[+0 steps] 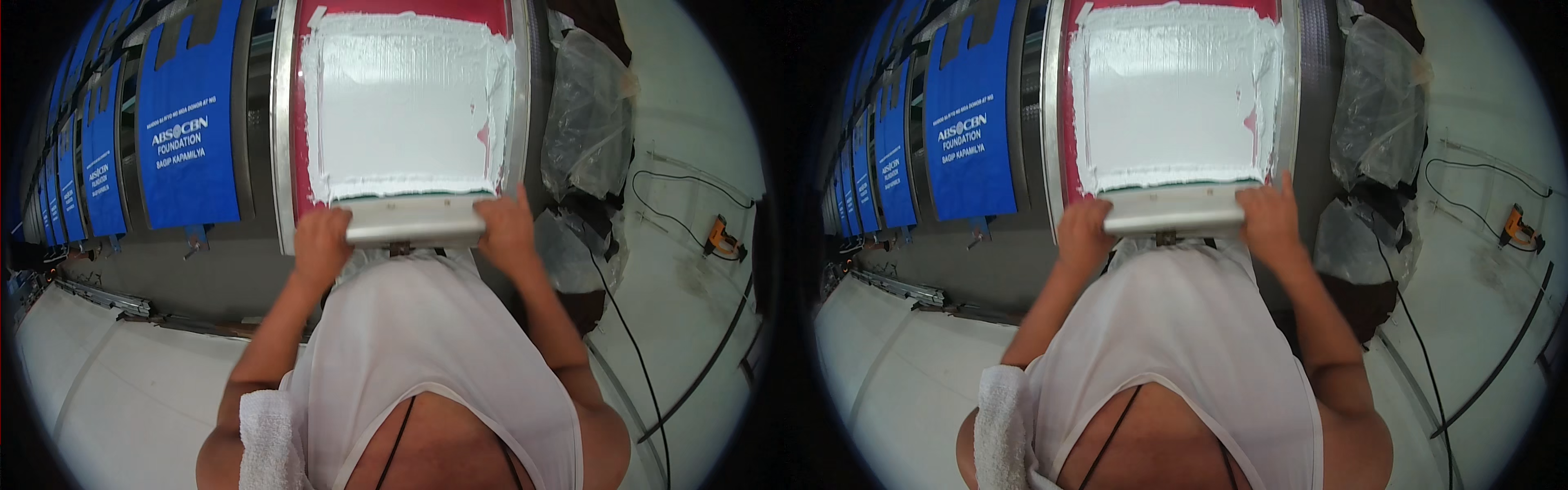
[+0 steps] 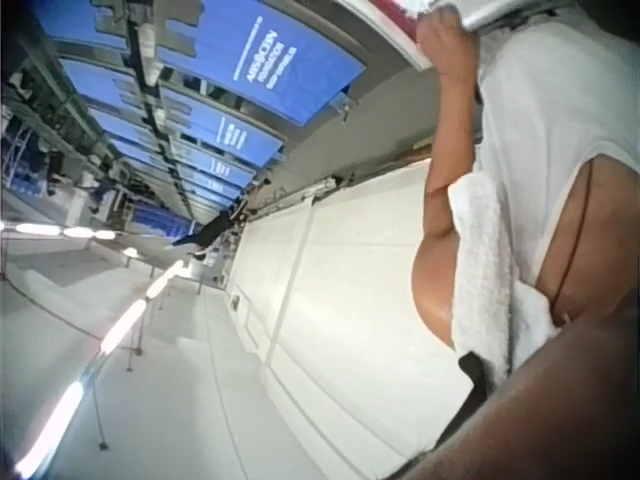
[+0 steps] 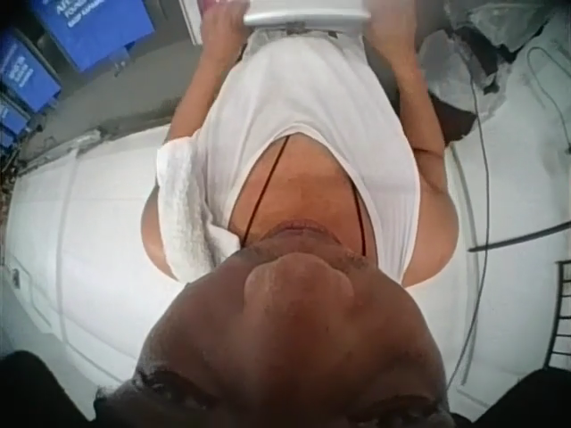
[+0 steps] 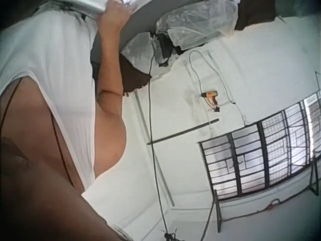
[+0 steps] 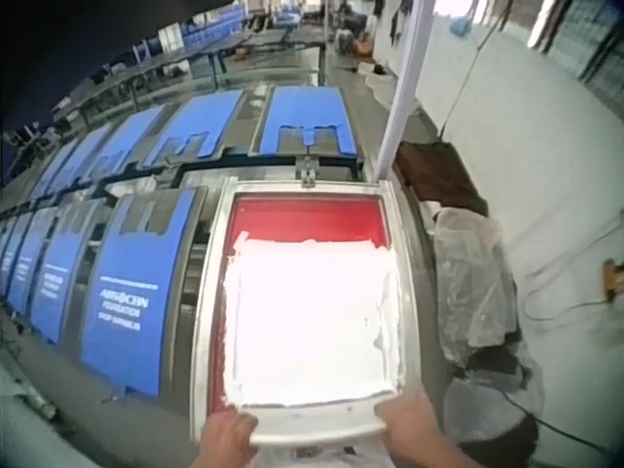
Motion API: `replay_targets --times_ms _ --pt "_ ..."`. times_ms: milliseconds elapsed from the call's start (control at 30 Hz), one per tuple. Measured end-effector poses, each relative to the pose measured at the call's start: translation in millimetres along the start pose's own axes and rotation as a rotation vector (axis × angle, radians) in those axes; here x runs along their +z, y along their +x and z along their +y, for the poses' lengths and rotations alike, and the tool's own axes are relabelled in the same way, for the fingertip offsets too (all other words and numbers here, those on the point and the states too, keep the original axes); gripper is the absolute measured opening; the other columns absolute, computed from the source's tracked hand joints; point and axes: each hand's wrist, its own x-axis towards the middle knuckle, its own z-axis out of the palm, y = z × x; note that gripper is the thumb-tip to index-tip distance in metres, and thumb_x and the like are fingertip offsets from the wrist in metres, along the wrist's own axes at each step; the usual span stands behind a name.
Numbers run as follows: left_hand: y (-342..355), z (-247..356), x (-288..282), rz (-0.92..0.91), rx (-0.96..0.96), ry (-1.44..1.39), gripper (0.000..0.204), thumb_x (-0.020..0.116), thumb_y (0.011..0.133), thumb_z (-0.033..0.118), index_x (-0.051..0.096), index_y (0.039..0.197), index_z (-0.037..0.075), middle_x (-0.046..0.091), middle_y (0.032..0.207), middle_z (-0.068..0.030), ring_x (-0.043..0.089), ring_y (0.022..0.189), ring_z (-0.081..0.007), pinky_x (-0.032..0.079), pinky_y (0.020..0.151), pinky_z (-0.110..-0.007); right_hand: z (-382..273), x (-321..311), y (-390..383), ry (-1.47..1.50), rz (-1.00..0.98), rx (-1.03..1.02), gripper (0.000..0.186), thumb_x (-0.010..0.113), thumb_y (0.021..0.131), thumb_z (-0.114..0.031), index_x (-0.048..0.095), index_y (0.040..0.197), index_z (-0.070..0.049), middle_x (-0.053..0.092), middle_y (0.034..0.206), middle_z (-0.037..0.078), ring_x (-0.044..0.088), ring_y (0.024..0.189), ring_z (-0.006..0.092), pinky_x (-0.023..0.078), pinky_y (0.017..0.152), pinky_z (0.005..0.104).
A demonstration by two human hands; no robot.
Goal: Applying ink to a screen and printing onto blue bags on a production line.
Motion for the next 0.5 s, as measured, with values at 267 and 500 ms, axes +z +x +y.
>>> replay_targets --times_ms 267,500 --pt "154.1 -53.3 -10.0 0.118 -0.059 0.183 0.027 0.069 0.062 0.011 0.068 0.089 0.013 0.062 0.072 -0.0108 0.060 0.072 -0.0303 0.050 0.061 -0.041 41.5 -38.4 144.3 -0.196 0.075 0.020 0.042 0.070 0.063 -0.013 0.064 0.104 -0.016 0.067 0.088 0.007 0.061 0.093 0.0242 0.025 0.105 0.0529" --pt "221.5 -65.1 -46.1 -0.061 -0.042 0.248 0.040 0.072 0.070 0.044 0.068 0.097 0.014 0.067 0.077 -0.0119 0.065 0.073 -0.0297 0.052 0.066 -0.040 64.7 -84.8 193.4 -0.176 0.104 -0.077 0.035 0.058 0.064 -0.011 0.066 0.098 -0.012 0.066 0.084 0.014 0.062 0.084 0.0316 0.036 0.091 0.0475"
